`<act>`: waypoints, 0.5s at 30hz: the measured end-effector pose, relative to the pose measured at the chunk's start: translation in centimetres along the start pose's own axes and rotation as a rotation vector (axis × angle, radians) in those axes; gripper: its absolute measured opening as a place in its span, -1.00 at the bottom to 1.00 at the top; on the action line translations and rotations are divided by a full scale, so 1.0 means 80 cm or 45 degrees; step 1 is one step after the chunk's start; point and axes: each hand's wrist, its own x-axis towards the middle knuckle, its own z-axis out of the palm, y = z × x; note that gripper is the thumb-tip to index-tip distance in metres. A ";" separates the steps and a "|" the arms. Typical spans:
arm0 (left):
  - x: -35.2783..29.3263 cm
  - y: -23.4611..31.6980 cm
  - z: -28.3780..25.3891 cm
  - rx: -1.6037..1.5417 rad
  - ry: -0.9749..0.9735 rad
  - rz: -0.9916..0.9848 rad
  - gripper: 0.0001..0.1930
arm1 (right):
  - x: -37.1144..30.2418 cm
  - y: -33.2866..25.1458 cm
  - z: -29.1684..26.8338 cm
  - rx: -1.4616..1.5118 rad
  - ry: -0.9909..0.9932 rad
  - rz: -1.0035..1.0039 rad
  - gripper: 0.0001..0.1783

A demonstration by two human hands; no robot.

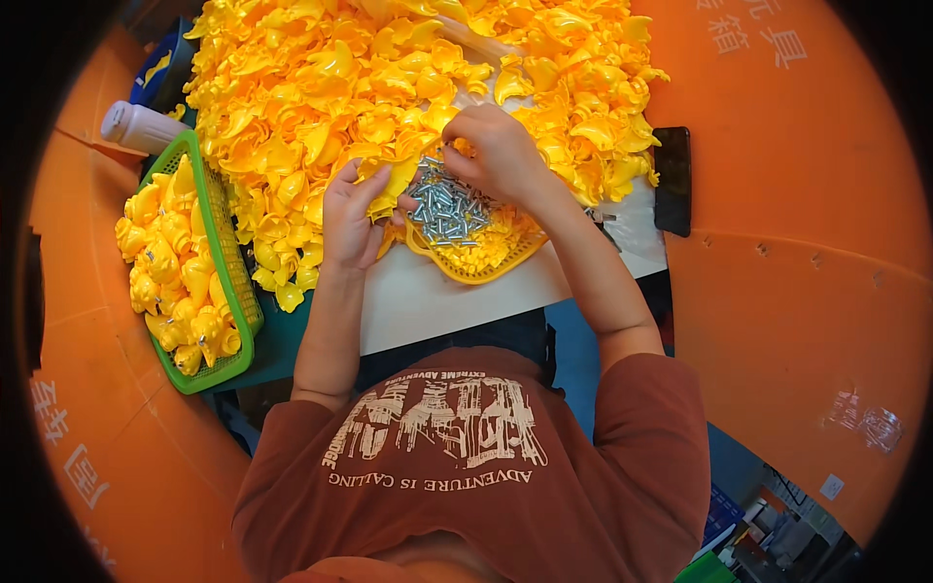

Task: Assembling small yellow toy ducks by inserting a plastic component into the base.

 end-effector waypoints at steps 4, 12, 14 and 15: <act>-0.003 -0.006 0.001 0.047 0.059 0.015 -0.84 | -0.012 -0.028 -0.007 1.026 0.085 0.541 -0.89; -0.009 -0.002 0.006 0.016 0.047 0.003 -0.90 | 0.005 -0.058 0.000 1.305 0.119 0.437 -0.82; -0.009 -0.003 0.006 0.048 0.044 0.020 -0.91 | 0.005 -0.061 -0.001 1.330 0.122 0.474 -0.83; -0.010 -0.002 0.005 0.044 0.049 0.024 -0.91 | 0.006 -0.063 -0.004 1.157 0.132 0.377 -0.83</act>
